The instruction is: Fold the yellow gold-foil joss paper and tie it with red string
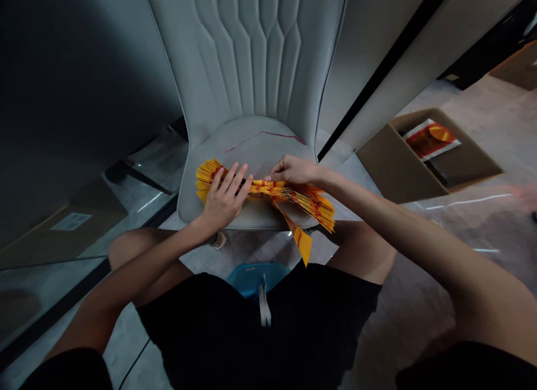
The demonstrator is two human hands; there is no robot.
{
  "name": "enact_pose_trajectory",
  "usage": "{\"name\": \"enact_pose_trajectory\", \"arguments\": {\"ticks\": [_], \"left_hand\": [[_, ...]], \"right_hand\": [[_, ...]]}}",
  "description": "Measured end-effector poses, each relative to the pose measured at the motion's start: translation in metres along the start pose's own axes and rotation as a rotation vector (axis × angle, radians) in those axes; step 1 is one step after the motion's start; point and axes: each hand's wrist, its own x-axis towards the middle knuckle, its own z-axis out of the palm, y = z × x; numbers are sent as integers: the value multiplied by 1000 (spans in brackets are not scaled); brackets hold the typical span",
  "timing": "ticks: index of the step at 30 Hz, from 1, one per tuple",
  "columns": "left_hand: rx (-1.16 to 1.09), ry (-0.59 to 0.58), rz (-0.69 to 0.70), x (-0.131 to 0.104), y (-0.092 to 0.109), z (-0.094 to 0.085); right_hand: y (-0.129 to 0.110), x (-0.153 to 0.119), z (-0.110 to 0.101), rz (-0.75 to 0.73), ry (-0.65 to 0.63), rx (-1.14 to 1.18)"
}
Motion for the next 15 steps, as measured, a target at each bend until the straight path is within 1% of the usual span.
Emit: {"name": "enact_pose_trajectory", "arguments": {"ticks": [3,5,8,10,11,12,13,14,15], "left_hand": [[-28,12,8,-1,0,1],[-42,12,1,-1,-1,3],[-52,32,-13,-1,-1,5],[-61,39,-18,0,0,4],[-67,33,-20,0,1,3],[-71,17,-22,1,2,1],[-74,-16,-19,2,2,-3],[-78,-69,-11,4,2,-7],[-84,-139,1,8,1,-12]], "right_hand": [[2,4,-6,-182,-24,-296],[4,9,-12,-263,-46,-431],[4,16,-23,-313,-27,-506],[2,18,-35,-295,14,-508],[1,16,-43,-274,74,-504],[0,12,-52,-253,177,-497],[-1,7,-63,-240,340,-480],[-1,-1,-75,-240,550,-447],[0,-11,-87,-268,799,-388]]}}
